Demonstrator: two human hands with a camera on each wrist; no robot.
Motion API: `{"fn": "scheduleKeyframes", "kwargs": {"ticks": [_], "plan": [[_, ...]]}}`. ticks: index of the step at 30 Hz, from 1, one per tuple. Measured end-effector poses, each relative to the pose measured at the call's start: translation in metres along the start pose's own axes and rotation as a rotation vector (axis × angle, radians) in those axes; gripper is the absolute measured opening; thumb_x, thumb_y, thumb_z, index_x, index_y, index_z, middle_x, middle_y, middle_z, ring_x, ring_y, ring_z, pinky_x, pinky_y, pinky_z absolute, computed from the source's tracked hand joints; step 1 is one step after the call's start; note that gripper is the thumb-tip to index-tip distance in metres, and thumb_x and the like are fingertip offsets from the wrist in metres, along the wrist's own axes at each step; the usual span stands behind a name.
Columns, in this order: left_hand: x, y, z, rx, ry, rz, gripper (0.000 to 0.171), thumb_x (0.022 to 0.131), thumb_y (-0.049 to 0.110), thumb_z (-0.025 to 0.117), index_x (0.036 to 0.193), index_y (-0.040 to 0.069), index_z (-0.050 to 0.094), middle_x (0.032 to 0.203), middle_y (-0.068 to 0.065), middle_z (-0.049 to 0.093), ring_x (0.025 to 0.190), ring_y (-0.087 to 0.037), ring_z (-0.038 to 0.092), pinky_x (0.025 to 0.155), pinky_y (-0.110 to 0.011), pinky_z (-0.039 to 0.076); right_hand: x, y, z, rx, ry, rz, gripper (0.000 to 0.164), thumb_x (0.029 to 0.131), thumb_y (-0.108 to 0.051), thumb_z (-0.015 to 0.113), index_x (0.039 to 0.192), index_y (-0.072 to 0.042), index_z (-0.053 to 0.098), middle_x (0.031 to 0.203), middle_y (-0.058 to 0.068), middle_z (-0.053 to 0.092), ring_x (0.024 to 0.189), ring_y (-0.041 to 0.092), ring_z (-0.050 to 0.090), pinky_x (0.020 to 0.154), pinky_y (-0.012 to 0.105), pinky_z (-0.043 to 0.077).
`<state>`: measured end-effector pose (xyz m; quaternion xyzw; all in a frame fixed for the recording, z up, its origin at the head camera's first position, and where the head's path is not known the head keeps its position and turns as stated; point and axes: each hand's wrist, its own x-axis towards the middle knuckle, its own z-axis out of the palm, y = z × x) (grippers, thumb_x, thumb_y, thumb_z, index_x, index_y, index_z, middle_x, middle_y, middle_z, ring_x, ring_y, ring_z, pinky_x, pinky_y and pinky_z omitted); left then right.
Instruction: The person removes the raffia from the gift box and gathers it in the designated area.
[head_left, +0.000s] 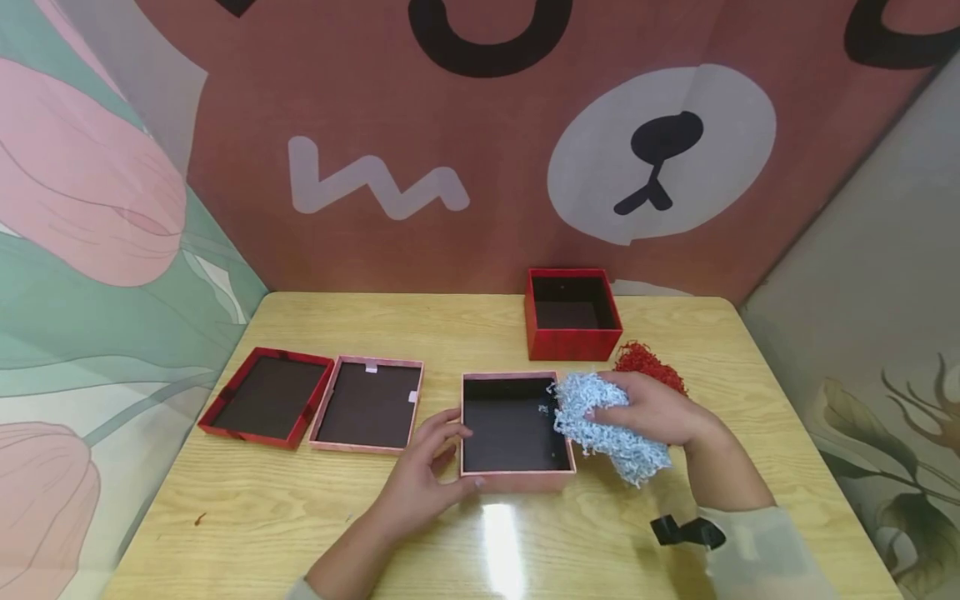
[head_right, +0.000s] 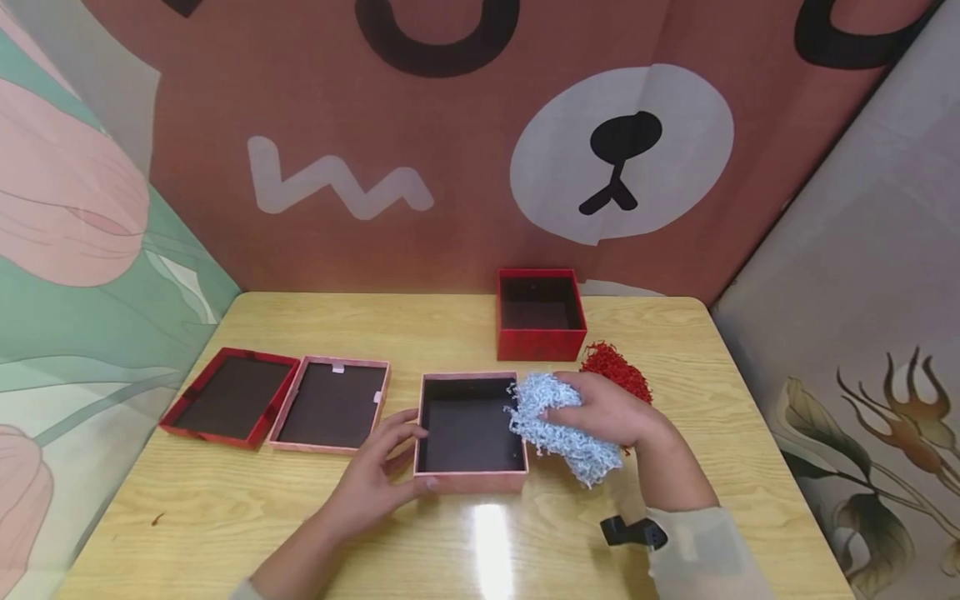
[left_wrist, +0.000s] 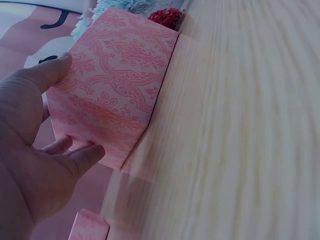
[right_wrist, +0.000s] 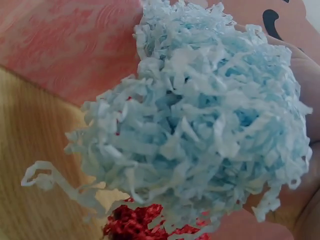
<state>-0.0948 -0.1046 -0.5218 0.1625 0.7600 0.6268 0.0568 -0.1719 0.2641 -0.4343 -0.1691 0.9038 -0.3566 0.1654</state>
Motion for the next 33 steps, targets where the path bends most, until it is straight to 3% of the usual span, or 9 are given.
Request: {"fn": "scheduleKeyframes", "kwargs": {"ticks": [7, 12, 19, 28, 33], "plan": [[-0.003, 0.000, -0.012, -0.010, 0.000, -0.020, 0.057, 0.080, 0.018, 0.092, 0.128, 0.030, 0.064, 0.162, -0.011, 0.036, 0.144, -0.032, 0.045, 0.113, -0.037, 0.043, 0.008, 0.012, 0.010, -0.005, 0.016, 0.061, 0.083, 0.086, -0.046, 0.082, 0.149, 0.000, 0.052, 0.146, 0.021, 0.056, 0.131, 0.042, 0.052, 0.098, 0.063, 0.055], [-0.005, 0.001, -0.017, 0.010, 0.005, -0.031, 0.058, 0.080, 0.015, 0.092, 0.128, 0.031, 0.064, 0.161, -0.006, 0.037, 0.144, -0.030, 0.045, 0.113, -0.036, 0.043, 0.016, 0.016, 0.022, -0.015, 0.034, 0.091, 0.087, 0.087, -0.049, 0.080, 0.151, 0.001, 0.049, 0.149, 0.022, 0.054, 0.134, 0.043, 0.051, 0.101, 0.064, 0.053], [-0.008, -0.001, -0.023, 0.029, 0.028, -0.008, 0.058, 0.079, 0.016, 0.092, 0.129, 0.027, 0.064, 0.159, -0.011, 0.040, 0.143, -0.035, 0.045, 0.112, -0.040, 0.044, 0.030, 0.018, 0.043, -0.124, 0.087, 0.042, 0.075, 0.094, -0.042, 0.074, 0.147, 0.007, 0.051, 0.142, 0.025, 0.059, 0.130, 0.043, 0.057, 0.104, 0.061, 0.052], [-0.008, 0.001, -0.028, 0.027, 0.023, -0.005, 0.059, 0.080, 0.019, 0.092, 0.130, 0.027, 0.063, 0.159, -0.015, 0.039, 0.142, -0.035, 0.046, 0.113, -0.044, 0.042, 0.050, 0.012, 0.070, -0.284, 0.140, 0.096, 0.070, 0.096, -0.037, 0.072, 0.145, 0.009, 0.051, 0.133, 0.028, 0.064, 0.122, 0.042, 0.063, 0.103, 0.058, 0.053], [-0.008, 0.001, -0.028, 0.041, 0.020, -0.005, 0.059, 0.080, 0.018, 0.092, 0.130, 0.028, 0.063, 0.159, -0.012, 0.040, 0.142, -0.034, 0.047, 0.114, -0.043, 0.043, 0.052, 0.011, 0.077, -0.316, 0.185, 0.126, 0.072, 0.095, -0.038, 0.072, 0.147, 0.007, 0.050, 0.137, 0.028, 0.062, 0.127, 0.044, 0.060, 0.106, 0.058, 0.051]]}}
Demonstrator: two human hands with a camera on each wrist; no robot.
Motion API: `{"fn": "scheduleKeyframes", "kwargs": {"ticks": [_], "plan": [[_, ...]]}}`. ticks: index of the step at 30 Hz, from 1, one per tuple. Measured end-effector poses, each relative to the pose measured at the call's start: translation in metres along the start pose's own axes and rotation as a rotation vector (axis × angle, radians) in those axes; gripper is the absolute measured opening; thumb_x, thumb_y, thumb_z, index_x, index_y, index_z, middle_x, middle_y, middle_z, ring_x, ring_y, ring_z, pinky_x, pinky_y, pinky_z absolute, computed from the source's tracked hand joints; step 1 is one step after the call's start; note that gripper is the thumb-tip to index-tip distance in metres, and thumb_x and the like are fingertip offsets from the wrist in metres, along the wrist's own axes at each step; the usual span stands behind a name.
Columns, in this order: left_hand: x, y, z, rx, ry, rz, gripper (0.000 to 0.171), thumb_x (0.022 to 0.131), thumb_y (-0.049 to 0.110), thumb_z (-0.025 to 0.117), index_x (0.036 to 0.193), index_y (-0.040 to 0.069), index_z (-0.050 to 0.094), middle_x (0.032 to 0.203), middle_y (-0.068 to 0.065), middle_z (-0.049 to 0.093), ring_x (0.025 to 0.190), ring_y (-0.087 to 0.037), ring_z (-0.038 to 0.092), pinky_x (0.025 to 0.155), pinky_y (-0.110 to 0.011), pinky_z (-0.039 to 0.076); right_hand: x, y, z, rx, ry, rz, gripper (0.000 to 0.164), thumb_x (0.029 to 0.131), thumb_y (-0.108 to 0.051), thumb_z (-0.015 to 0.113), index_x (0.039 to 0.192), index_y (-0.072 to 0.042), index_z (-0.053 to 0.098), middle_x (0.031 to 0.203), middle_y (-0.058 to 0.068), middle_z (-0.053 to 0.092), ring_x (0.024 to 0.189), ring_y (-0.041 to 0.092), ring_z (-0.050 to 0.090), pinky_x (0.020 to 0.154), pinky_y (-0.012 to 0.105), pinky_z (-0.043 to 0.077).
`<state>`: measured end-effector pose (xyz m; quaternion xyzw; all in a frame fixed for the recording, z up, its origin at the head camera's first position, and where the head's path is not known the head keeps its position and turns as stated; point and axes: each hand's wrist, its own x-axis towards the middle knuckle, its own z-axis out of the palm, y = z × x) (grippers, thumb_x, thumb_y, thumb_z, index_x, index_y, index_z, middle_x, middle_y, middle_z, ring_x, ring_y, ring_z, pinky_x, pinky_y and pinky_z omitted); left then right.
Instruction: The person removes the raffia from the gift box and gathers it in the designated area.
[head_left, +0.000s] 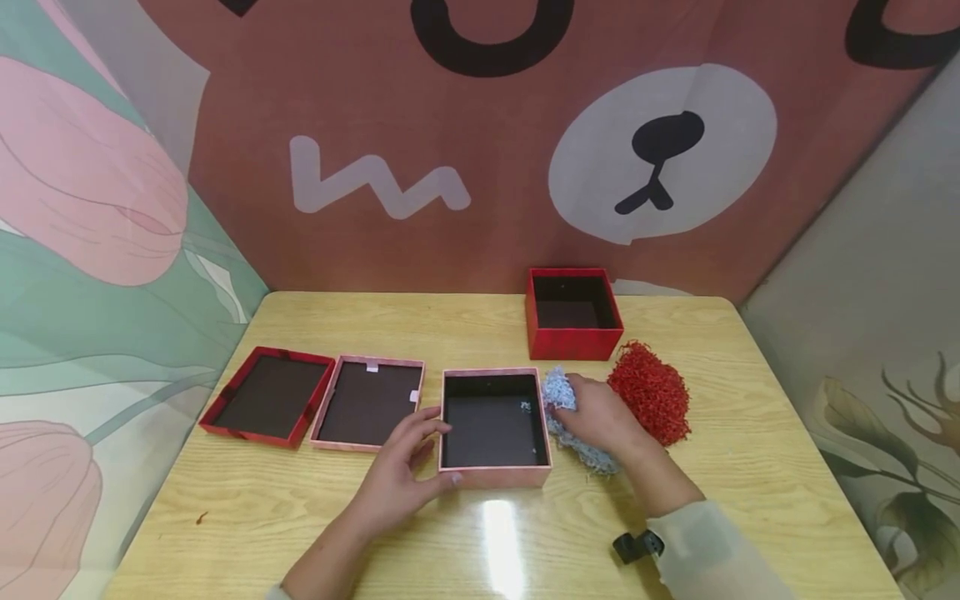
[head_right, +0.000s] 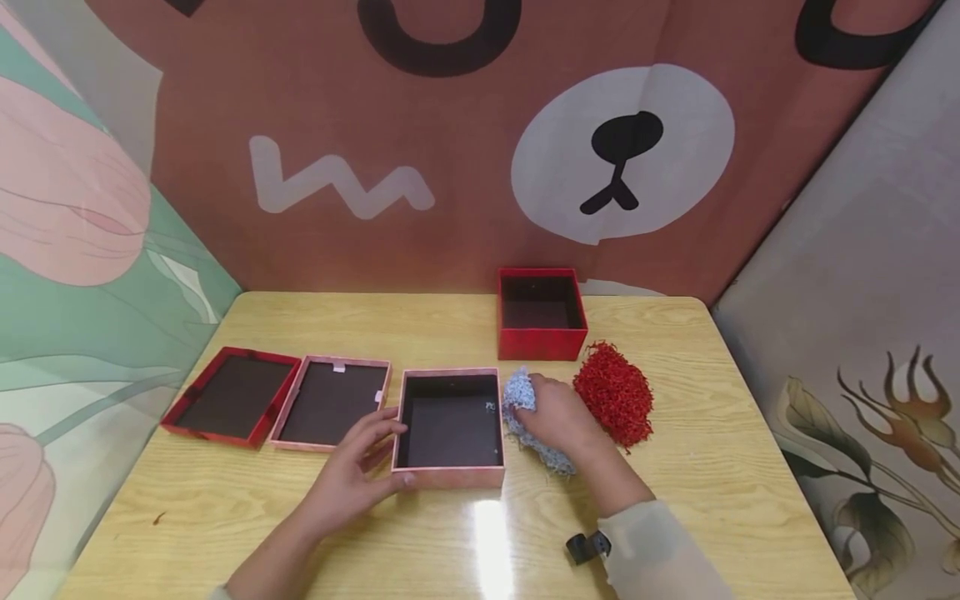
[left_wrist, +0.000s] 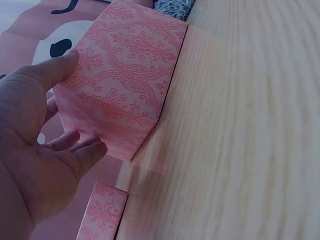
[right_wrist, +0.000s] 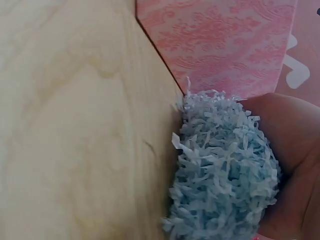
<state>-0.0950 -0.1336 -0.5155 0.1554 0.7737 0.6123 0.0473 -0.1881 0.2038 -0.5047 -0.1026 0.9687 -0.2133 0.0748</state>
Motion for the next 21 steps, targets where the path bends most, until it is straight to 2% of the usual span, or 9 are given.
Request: {"fn": "scheduleKeyframes", "kwargs": {"ticks": [7, 14, 21], "plan": [[0.000, 0.001, -0.001, 0.005, 0.002, -0.015, 0.060, 0.079, 0.015, 0.092, 0.130, 0.029, 0.065, 0.158, -0.001, 0.041, 0.143, -0.030, 0.047, 0.114, -0.037, 0.042, -0.002, 0.001, 0.007, 0.008, 0.021, 0.023, 0.075, 0.094, -0.040, 0.073, 0.150, 0.003, 0.049, 0.146, 0.025, 0.056, 0.136, 0.045, 0.052, 0.112, 0.061, 0.045], [0.001, -0.001, -0.002, 0.017, 0.003, 0.002, 0.060, 0.079, 0.016, 0.092, 0.132, 0.025, 0.065, 0.158, -0.005, 0.041, 0.142, -0.033, 0.047, 0.114, -0.040, 0.042, -0.008, 0.002, 0.006, 0.026, 0.065, 0.001, 0.080, 0.093, -0.043, 0.073, 0.152, 0.003, 0.046, 0.149, 0.026, 0.050, 0.139, 0.046, 0.046, 0.113, 0.063, 0.042], [0.000, -0.002, -0.002, 0.023, 0.003, 0.022, 0.061, 0.080, 0.018, 0.092, 0.133, 0.025, 0.064, 0.158, -0.006, 0.042, 0.142, -0.033, 0.047, 0.114, -0.041, 0.042, -0.014, 0.000, -0.001, 0.093, 0.053, 0.012, 0.091, 0.091, -0.055, 0.074, 0.160, -0.007, 0.037, 0.156, 0.022, 0.044, 0.143, 0.043, 0.043, 0.112, 0.066, 0.042]]}}
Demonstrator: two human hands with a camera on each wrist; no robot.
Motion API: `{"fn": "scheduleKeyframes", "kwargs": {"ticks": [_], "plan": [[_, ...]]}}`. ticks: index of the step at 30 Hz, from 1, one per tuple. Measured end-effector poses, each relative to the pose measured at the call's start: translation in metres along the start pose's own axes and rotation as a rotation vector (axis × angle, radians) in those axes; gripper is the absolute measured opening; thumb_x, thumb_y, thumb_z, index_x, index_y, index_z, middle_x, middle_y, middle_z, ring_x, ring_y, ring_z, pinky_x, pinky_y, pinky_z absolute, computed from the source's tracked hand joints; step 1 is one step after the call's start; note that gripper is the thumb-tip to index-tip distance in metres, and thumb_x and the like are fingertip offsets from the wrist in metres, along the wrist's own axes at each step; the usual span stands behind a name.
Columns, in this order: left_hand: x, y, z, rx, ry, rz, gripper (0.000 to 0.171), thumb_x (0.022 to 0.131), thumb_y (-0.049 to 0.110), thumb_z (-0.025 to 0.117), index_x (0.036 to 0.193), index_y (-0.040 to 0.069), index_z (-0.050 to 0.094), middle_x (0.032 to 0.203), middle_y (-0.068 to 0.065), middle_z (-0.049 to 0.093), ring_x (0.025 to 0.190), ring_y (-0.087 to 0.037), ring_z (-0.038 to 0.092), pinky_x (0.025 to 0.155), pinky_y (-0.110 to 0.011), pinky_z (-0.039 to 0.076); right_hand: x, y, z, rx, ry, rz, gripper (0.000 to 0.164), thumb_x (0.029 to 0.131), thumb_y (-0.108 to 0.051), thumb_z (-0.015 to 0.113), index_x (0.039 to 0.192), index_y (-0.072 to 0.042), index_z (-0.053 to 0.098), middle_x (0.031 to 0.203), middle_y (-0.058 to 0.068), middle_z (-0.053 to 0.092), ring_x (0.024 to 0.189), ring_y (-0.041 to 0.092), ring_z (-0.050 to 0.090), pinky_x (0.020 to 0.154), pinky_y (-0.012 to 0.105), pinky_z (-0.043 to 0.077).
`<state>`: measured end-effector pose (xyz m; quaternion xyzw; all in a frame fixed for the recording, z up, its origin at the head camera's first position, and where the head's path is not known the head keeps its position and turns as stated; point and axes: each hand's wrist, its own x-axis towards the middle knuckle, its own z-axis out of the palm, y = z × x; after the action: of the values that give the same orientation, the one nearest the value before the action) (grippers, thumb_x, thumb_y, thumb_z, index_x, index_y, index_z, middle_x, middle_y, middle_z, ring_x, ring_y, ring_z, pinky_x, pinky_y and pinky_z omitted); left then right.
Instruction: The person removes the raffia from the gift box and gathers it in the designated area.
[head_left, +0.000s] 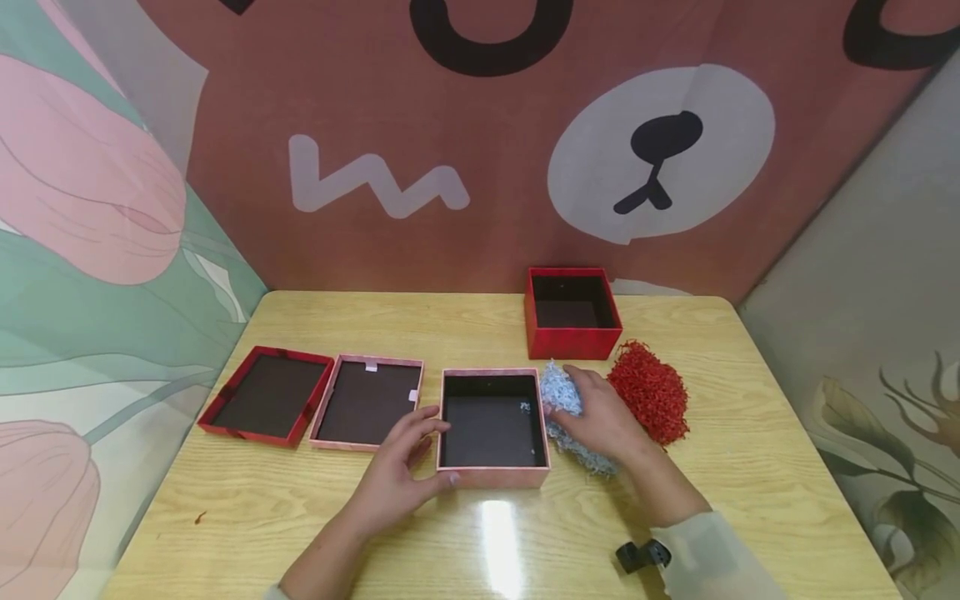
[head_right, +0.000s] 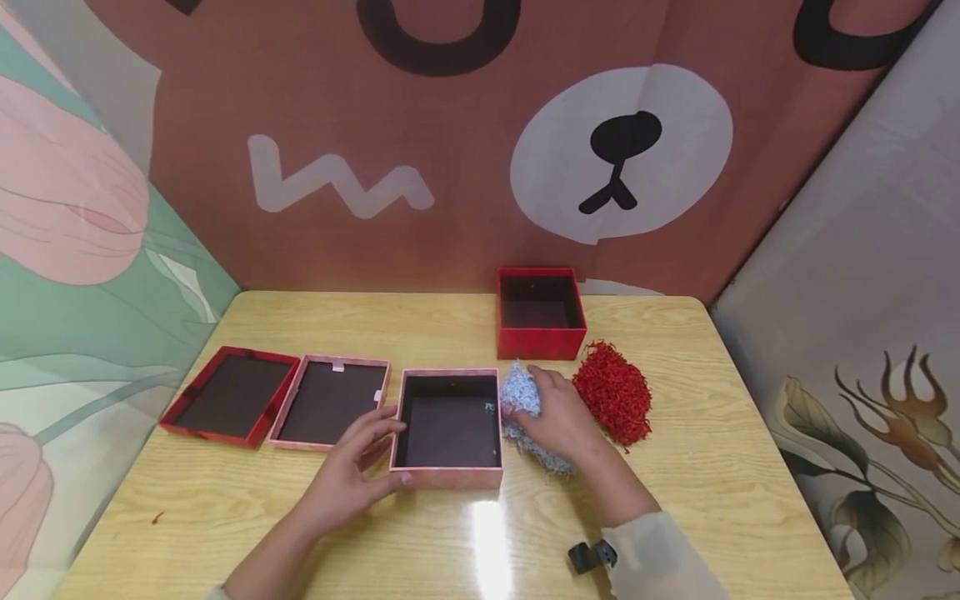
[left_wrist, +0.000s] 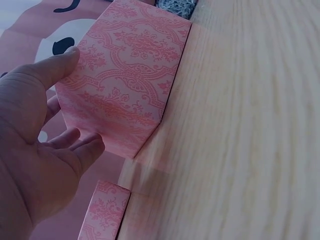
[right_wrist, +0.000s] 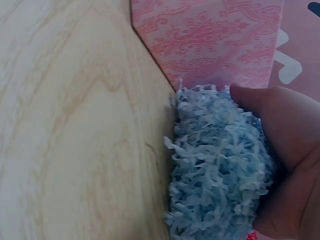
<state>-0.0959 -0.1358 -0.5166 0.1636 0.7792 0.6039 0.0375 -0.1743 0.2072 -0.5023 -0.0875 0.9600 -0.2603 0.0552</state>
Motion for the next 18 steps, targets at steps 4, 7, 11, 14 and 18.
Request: {"fn": "scheduleKeyframes", "kwargs": {"ticks": [4, 7, 11, 14, 18], "plan": [[0.000, 0.003, -0.002, 0.004, 0.004, -0.004, 0.062, 0.079, 0.016, 0.093, 0.133, 0.026, 0.064, 0.158, -0.004, 0.041, 0.143, -0.033, 0.045, 0.114, -0.041, 0.042, -0.003, -0.001, -0.005, 0.031, -0.010, -0.009, 0.096, 0.090, -0.060, 0.072, 0.161, -0.008, 0.034, 0.158, 0.022, 0.042, 0.144, 0.044, 0.041, 0.112, 0.068, 0.041], [-0.001, 0.005, -0.002, 0.006, 0.004, -0.010, 0.062, 0.079, 0.017, 0.093, 0.132, 0.027, 0.064, 0.159, -0.002, 0.041, 0.145, -0.033, 0.043, 0.115, -0.039, 0.042, -0.006, -0.001, -0.009, 0.046, -0.010, -0.013, 0.096, 0.089, -0.061, 0.073, 0.160, -0.009, 0.036, 0.159, 0.022, 0.042, 0.144, 0.045, 0.041, 0.113, 0.068, 0.040], [-0.002, 0.006, -0.004, 0.006, 0.008, -0.012, 0.061, 0.080, 0.022, 0.092, 0.134, 0.027, 0.063, 0.158, -0.001, 0.041, 0.144, -0.030, 0.045, 0.115, -0.037, 0.042, -0.010, -0.002, -0.014, 0.059, -0.008, -0.017, 0.094, 0.089, -0.060, 0.074, 0.160, -0.010, 0.037, 0.159, 0.020, 0.041, 0.144, 0.044, 0.041, 0.112, 0.069, 0.040], [-0.002, 0.007, -0.005, 0.011, 0.020, 0.003, 0.060, 0.084, 0.026, 0.090, 0.137, 0.026, 0.062, 0.158, -0.001, 0.041, 0.142, -0.029, 0.047, 0.114, -0.037, 0.043, -0.015, -0.004, -0.018, 0.080, 0.004, -0.023, 0.091, 0.090, -0.056, 0.074, 0.160, -0.011, 0.038, 0.159, 0.019, 0.041, 0.144, 0.044, 0.041, 0.111, 0.069, 0.040], [-0.001, 0.008, -0.007, 0.020, 0.036, 0.012, 0.055, 0.089, 0.028, 0.085, 0.139, 0.024, 0.060, 0.159, -0.001, 0.040, 0.141, -0.027, 0.049, 0.114, -0.037, 0.044, -0.021, -0.010, -0.027, 0.109, 0.032, -0.015, 0.087, 0.091, -0.051, 0.075, 0.160, -0.012, 0.038, 0.160, 0.018, 0.040, 0.145, 0.044, 0.040, 0.110, 0.070, 0.041]]}}
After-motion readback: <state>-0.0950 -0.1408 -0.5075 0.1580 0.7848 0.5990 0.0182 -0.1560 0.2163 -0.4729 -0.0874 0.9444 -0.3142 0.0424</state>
